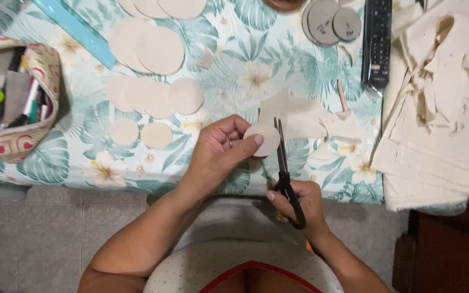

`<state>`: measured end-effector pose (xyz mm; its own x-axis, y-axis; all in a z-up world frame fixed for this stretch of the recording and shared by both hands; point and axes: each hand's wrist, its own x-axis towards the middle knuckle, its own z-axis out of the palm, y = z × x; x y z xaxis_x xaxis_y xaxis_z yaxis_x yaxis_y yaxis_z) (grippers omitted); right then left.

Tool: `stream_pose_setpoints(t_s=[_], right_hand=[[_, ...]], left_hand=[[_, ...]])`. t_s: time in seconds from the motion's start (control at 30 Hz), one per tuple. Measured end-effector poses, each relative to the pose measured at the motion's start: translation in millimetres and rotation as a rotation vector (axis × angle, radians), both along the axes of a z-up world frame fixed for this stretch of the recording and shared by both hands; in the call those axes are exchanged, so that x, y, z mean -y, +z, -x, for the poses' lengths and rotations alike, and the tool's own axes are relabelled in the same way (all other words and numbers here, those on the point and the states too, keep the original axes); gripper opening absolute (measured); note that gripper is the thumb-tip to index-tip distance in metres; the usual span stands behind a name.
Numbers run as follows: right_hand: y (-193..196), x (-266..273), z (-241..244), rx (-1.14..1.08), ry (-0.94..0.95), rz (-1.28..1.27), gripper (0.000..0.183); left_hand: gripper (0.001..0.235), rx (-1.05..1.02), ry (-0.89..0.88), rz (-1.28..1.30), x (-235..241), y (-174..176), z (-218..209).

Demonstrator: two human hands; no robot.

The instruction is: Cutting out small circular pieces of fabric using scissors and a template on a table.

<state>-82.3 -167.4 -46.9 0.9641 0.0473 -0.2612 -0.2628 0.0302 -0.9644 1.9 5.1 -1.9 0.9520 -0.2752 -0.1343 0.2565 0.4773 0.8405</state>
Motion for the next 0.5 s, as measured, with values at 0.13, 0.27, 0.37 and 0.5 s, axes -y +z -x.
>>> stream_pose_setpoints(t_s=[0.13,0.27,0.37,0.5], right_hand=[[12,-3,-8,0.050,0.007,0.106,0.032],[8,7,-10,0.136,-0.016,0.268,0.022],[9,19,-13,0.318,-0.075,0.425,0.018],[26,26,-24,0.302,-0.148,0.509,0.018]], left_hand=[[0.011,-0.040,-0.062,-0.030,-2,-6,-2],[0.009,-0.139,-0.142,-0.022,-4,1,-1],[0.009,-0.087,-0.121,-0.068,-6,3,2],[0.009,-0.030,-0.124,-0.060,-17,2,4]])
